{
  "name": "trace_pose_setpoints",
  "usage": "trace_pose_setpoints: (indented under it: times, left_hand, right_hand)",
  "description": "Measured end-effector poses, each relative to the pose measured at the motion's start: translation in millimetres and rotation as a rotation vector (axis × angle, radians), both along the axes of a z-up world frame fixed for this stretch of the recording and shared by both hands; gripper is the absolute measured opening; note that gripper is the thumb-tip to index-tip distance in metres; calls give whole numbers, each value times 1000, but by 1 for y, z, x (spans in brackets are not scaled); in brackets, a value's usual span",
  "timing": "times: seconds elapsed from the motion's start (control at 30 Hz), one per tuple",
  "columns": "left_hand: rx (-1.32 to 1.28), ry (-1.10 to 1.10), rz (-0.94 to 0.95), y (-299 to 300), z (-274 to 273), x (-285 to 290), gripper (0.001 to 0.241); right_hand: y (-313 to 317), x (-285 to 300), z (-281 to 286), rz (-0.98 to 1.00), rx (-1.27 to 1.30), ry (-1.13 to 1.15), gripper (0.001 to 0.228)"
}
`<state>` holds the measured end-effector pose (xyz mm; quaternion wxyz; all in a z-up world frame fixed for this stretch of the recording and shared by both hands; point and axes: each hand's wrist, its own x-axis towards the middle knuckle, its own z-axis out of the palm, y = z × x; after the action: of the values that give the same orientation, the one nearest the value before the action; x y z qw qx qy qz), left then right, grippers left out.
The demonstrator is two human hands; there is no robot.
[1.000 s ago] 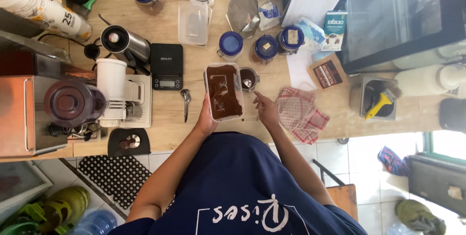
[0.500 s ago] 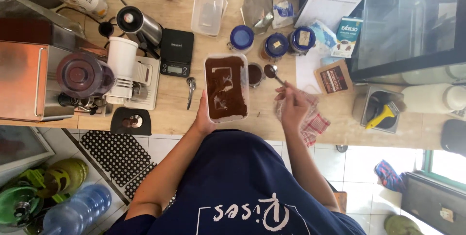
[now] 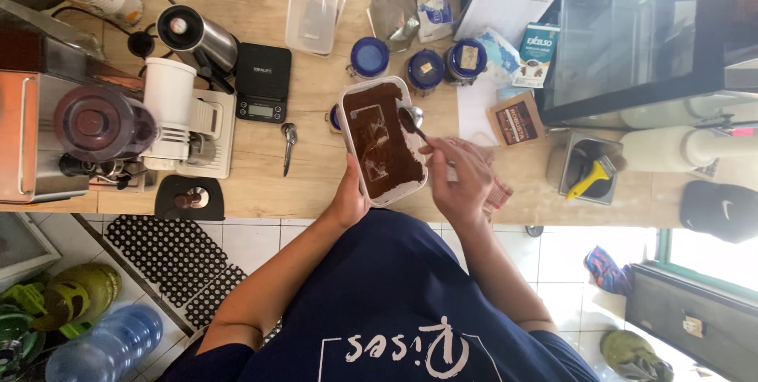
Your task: Scooping dark powder from a plastic container into a small cup using a spoon.
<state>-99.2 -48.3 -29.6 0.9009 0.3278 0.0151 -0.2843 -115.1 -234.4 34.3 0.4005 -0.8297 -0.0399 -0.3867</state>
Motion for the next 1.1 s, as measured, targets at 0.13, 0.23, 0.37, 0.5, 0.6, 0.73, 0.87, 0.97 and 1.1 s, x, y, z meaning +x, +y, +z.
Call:
trace_pose_setpoints:
  times: [0.13, 0.23, 0.37, 0.5, 0.6, 0.73, 0.87, 0.97, 1.1]
  left_hand:
    - [3, -41, -40, -16, 22, 0, 73]
    - [64, -144, -79, -21, 29, 0, 68]
    - [29, -174, -120, -30, 26, 6, 70]
    - [21, -216, -166, -34, 9, 12, 71]
    - [6, -208, -95, -40, 25, 10, 69]
    - [36, -196, -85, -35, 10, 9, 68]
    - [12, -164, -47, -27, 11, 6, 68]
    - [-13, -180, -79, -23, 10, 8, 72]
    - [-49, -187, -109, -15, -10, 3, 74]
  right_hand:
    - [4, 5, 12, -66, -181, 23, 17]
    - [14, 11, 29, -61, -223, 37, 17]
    - [19, 19, 48, -103, -303, 83, 22]
    - [22, 26, 75, -50, -241, 137, 20]
    - [18, 27, 68, -4, -250, 114, 19]
    - [15, 26, 65, 58, -251, 118, 19]
    - [17, 23, 65, 138, -214, 119, 20]
    - [16, 21, 56, 228, -173, 102, 18]
    - [16, 11, 65, 357, -164, 84, 17]
